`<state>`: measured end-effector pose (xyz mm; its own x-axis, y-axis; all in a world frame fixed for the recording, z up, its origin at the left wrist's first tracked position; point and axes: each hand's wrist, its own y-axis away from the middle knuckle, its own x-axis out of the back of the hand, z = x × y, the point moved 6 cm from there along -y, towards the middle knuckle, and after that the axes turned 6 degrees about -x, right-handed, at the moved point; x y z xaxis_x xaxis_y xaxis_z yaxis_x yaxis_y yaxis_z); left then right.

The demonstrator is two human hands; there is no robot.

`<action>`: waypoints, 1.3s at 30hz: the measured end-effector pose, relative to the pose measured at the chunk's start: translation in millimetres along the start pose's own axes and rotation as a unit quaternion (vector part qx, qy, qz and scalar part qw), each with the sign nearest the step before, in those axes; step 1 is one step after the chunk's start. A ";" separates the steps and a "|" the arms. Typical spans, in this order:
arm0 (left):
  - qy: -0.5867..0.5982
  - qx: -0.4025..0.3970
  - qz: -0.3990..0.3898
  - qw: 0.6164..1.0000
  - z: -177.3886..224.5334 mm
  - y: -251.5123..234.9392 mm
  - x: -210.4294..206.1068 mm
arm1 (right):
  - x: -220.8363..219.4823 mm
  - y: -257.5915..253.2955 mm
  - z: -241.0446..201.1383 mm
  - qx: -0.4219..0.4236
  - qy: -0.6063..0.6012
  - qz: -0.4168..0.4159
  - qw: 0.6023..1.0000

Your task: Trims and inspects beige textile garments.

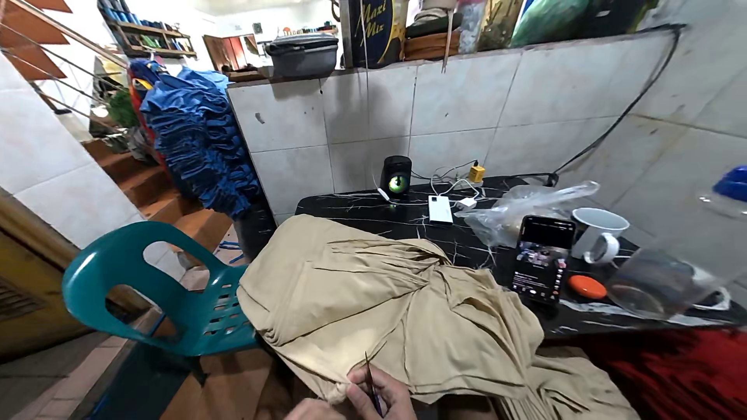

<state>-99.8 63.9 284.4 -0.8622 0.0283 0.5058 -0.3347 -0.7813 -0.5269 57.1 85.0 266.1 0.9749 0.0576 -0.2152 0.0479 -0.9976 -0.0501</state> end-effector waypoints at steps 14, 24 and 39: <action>-0.087 -0.072 0.151 0.982 8.0 -7.6 -4.8 | 4.2 2.5 2.4 0.000 0.019 0.018 1.000; -0.105 -0.035 0.129 0.985 8.9 -3.7 -2.3 | 2.8 2.5 0.4 -0.002 0.017 0.013 1.000; 0.010 -0.023 0.157 0.987 5.3 -8.1 -3.8 | -0.7 3.3 -3.3 0.017 0.050 -0.001 0.999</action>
<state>-91.8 66.7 290.3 -0.9332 -0.1991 0.2991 -0.0654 -0.7245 -0.6862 57.3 81.6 269.4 0.9916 0.0546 -0.1173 0.0448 -0.9954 -0.0848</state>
